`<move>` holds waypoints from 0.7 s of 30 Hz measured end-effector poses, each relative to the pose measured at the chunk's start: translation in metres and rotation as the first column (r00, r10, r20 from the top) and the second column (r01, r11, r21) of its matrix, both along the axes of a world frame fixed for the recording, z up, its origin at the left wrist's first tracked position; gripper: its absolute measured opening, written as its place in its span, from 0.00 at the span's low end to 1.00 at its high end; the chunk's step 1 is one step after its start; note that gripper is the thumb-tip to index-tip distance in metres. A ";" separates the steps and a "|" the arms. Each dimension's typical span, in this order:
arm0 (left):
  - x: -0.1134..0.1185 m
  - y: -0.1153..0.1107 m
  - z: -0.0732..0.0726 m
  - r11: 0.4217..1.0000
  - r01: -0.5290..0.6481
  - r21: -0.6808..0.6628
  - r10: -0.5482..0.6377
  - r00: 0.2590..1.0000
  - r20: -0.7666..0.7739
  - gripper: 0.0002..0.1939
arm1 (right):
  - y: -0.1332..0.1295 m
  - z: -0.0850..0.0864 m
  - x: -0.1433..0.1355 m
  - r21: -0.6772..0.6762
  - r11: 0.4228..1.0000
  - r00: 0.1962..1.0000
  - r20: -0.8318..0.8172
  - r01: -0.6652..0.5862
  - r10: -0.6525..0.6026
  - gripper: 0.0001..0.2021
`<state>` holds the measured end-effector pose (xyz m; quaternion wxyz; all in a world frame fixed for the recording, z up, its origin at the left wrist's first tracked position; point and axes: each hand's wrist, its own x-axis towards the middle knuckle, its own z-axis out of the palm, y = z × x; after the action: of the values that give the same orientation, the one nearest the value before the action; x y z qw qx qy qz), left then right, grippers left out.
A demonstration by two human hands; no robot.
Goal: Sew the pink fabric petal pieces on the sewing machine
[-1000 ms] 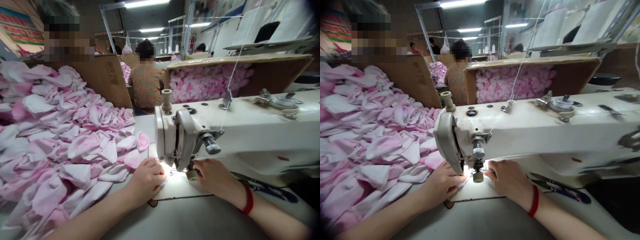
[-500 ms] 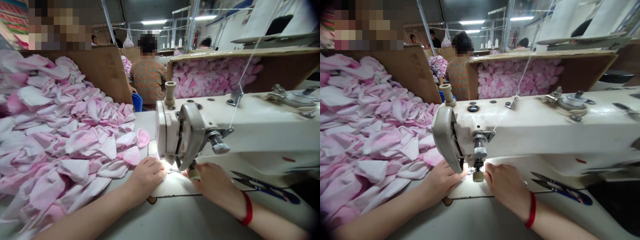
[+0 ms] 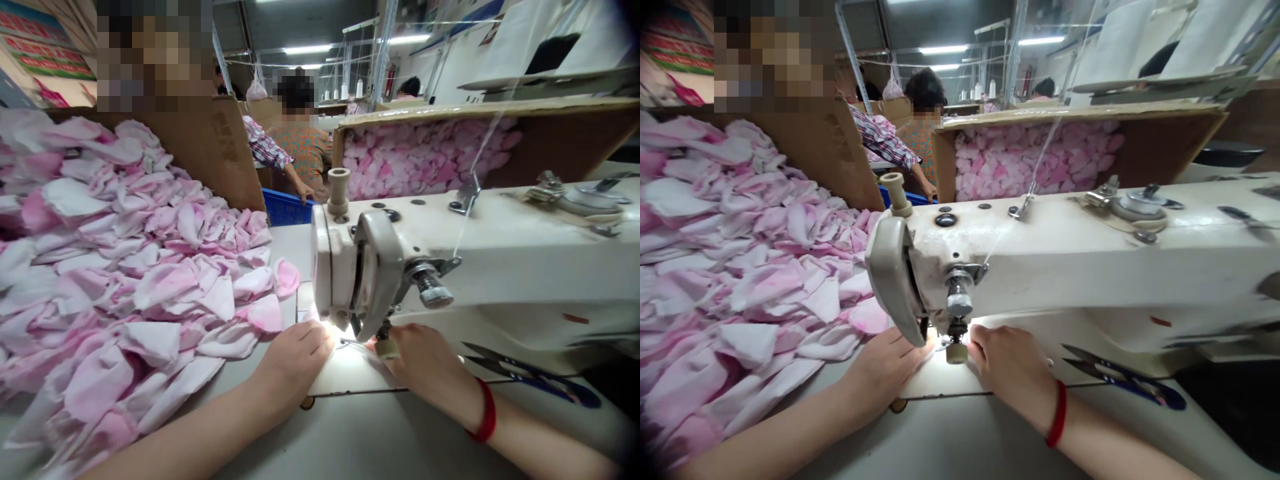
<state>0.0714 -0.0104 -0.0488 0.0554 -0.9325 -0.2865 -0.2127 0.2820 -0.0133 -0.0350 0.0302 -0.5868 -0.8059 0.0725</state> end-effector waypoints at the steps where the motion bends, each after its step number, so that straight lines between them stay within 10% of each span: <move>1: 0.000 0.000 -0.001 1.000 -0.004 0.007 0.004 1.000 -0.001 0.11 | 0.001 0.001 0.000 -0.010 1.000 1.000 -0.009 0.000 0.000 0.12; 21: 0.000 -0.002 0.001 0.999 -0.028 0.024 0.030 0.998 -0.058 0.11 | 0.004 0.001 0.001 0.013 1.000 1.000 0.003 0.009 -0.009 0.12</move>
<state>0.0718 -0.0121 -0.0481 0.0778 -0.9334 -0.2956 -0.1877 0.2832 -0.0092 -0.0338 0.0334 -0.5902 -0.8038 0.0662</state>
